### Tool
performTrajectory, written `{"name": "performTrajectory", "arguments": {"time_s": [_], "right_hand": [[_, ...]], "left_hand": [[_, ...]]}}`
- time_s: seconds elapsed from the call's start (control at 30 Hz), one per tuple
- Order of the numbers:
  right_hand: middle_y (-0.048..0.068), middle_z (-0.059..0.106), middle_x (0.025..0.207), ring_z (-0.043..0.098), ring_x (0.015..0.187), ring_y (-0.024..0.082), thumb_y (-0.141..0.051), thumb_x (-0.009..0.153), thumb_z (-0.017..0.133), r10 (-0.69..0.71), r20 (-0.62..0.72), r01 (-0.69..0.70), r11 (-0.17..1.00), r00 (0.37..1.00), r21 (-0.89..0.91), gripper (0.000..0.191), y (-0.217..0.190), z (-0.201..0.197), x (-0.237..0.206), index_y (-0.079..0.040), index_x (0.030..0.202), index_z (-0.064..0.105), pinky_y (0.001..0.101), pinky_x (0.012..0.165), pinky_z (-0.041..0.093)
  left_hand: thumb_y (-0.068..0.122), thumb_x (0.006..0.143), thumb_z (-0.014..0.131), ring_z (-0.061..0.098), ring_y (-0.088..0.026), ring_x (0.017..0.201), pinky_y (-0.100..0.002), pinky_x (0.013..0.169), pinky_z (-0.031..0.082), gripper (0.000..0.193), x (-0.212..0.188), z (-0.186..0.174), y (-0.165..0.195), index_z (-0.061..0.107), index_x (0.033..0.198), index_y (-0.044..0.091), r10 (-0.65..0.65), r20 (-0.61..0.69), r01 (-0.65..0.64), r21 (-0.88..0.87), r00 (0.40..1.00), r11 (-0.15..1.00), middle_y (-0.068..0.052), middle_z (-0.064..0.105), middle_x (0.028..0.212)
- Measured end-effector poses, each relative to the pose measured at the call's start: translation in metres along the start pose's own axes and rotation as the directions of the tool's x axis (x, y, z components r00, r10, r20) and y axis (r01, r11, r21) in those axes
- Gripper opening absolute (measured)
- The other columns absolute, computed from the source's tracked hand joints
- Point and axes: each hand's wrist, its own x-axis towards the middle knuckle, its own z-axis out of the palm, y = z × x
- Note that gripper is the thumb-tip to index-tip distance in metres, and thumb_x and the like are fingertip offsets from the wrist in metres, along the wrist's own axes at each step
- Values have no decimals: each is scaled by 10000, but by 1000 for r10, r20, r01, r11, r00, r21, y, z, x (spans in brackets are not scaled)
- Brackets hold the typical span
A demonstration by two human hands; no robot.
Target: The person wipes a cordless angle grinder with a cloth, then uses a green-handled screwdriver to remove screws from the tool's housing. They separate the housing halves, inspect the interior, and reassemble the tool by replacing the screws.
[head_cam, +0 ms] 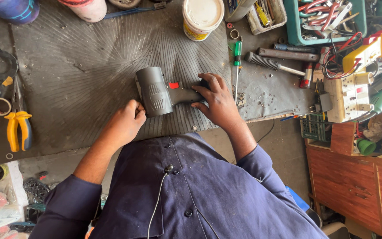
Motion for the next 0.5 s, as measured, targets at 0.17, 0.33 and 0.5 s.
{"name": "performTrajectory", "arguments": {"time_s": [0.17, 0.33, 0.5], "right_hand": [[108, 532, 1429, 465, 1352, 350, -302, 752, 862, 4, 1, -4, 1000, 1000, 2, 525, 5, 0, -1, -87, 1213, 732, 469, 1109, 430], [108, 529, 1432, 460, 1361, 353, -306, 743, 858, -1, -7, 1, 1000, 1000, 19, 536, 9, 1, -1, -89, 1216, 730, 470, 1119, 430], [111, 528, 1416, 453, 1359, 359, -316, 755, 856, -11, -8, 11, 1000, 1000, -15, 523, 11, 2, 0, -100, 1217, 738, 490, 1109, 422]], "left_hand": [[281, 958, 618, 725, -349, 887, -447, 800, 554, 278, 10, 1, -4, 660, 1056, 25, -69, 82, 78, -118, 994, 990, -191, 753, 940], [277, 959, 626, 673, -273, 809, -421, 733, 523, 274, 7, 10, -6, 660, 1056, 23, -9, -31, 8, -47, 999, 999, -149, 726, 904], [277, 972, 629, 663, -320, 733, -455, 675, 506, 259, 5, 19, -4, 665, 1045, 31, -201, -9, 193, -256, 979, 947, -188, 694, 826]]}}
